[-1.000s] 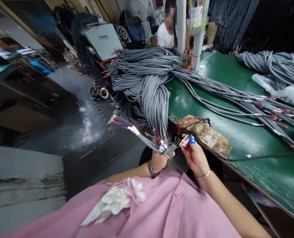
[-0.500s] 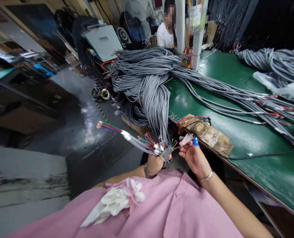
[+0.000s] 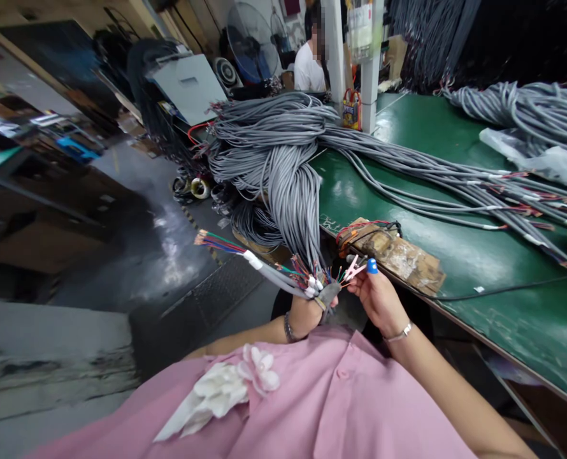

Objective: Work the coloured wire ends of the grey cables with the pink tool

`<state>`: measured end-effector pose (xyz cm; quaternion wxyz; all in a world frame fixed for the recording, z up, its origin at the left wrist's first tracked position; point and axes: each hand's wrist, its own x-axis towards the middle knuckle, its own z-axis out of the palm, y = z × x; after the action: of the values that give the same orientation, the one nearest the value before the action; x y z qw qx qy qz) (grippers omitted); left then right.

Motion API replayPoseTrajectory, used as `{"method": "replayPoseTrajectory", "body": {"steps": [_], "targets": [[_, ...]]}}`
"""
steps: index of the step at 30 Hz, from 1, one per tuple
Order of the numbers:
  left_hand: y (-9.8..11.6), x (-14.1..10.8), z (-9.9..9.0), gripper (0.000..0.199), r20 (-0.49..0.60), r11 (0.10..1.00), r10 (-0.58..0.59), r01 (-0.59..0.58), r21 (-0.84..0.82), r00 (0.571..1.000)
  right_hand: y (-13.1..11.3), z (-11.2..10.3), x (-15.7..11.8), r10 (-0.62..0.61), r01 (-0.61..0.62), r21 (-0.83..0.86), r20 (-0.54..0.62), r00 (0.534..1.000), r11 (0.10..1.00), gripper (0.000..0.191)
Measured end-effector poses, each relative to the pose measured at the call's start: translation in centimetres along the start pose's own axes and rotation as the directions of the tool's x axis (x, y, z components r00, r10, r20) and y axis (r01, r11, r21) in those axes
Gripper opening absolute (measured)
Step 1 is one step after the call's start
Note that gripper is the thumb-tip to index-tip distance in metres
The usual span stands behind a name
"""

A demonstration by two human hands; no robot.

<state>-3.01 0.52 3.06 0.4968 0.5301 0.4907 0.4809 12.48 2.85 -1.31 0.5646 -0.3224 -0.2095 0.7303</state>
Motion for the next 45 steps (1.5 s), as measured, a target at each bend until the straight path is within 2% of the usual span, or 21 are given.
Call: {"method": "replayPoseTrajectory", "body": {"steps": [2,5,10,16,20,25,31,34,36,39,43,45], "targets": [[-0.3,0.1,0.2,0.03,-0.03,1.0,-0.008,0.007,-0.023,1.0,0.2,0.0,0.3,0.027,-0.027,0.009,0.031,0.999,1.0,0.037],[-0.9,0.2,0.3,0.028,-0.056,0.999,-0.01,0.008,-0.042,0.998,0.2,0.3,0.6,0.055,-0.057,0.06,0.043,0.998,0.997,0.034],[-1.2,0.1,0.2,0.027,-0.068,0.999,-0.009,0.005,-0.045,0.998,0.2,0.9,0.9,0.01,-0.005,0.151,-0.032,0.999,0.989,0.026],[-1.4,0.1,0.1,0.03,-0.06,1.0,0.031,-0.031,0.0,0.998,0.5,1.2,0.7,0.001,0.01,0.156,-0.07,0.998,0.988,0.027],[-1.2,-0.1,-0.3,0.032,-0.064,1.0,0.01,-0.011,-0.004,0.998,0.7,1.2,0.3,0.017,-0.013,0.156,-0.019,1.0,0.988,0.033],[-0.5,-0.8,-1.3,0.034,-0.023,0.999,-0.001,0.002,0.036,1.0,0.4,0.9,0.1,0.064,-0.069,0.123,0.042,0.997,0.99,0.048],[-0.3,-0.9,-1.5,0.04,0.084,0.999,-0.051,0.052,-0.009,0.995,-0.1,0.6,-0.1,0.012,-0.014,0.061,0.036,0.999,0.998,0.025],[-0.3,-0.6,-1.0,0.041,0.141,0.999,-0.037,0.032,0.034,0.989,0.2,0.6,-0.1,-0.034,0.034,0.044,0.011,0.999,0.998,0.028],[-0.2,-0.4,-0.6,0.039,0.142,0.999,-0.031,0.025,0.046,0.989,0.4,0.7,-0.1,-0.046,0.046,0.039,0.0,0.999,0.998,0.032],[-0.2,-0.2,-0.1,0.041,0.106,0.998,-0.057,0.055,0.02,0.993,0.5,1.1,-0.1,-0.006,0.004,0.055,0.03,1.0,0.998,0.037],[-0.3,-0.2,0.2,0.041,0.059,0.995,-0.098,0.1,-0.025,0.993,0.2,1.6,0.2,0.101,-0.119,0.105,0.161,0.982,0.987,0.043],[-0.3,-0.2,0.2,0.039,0.05,0.994,-0.098,0.1,-0.032,0.994,0.3,1.6,0.4,0.118,-0.14,0.126,0.168,0.979,0.982,0.043]]}}
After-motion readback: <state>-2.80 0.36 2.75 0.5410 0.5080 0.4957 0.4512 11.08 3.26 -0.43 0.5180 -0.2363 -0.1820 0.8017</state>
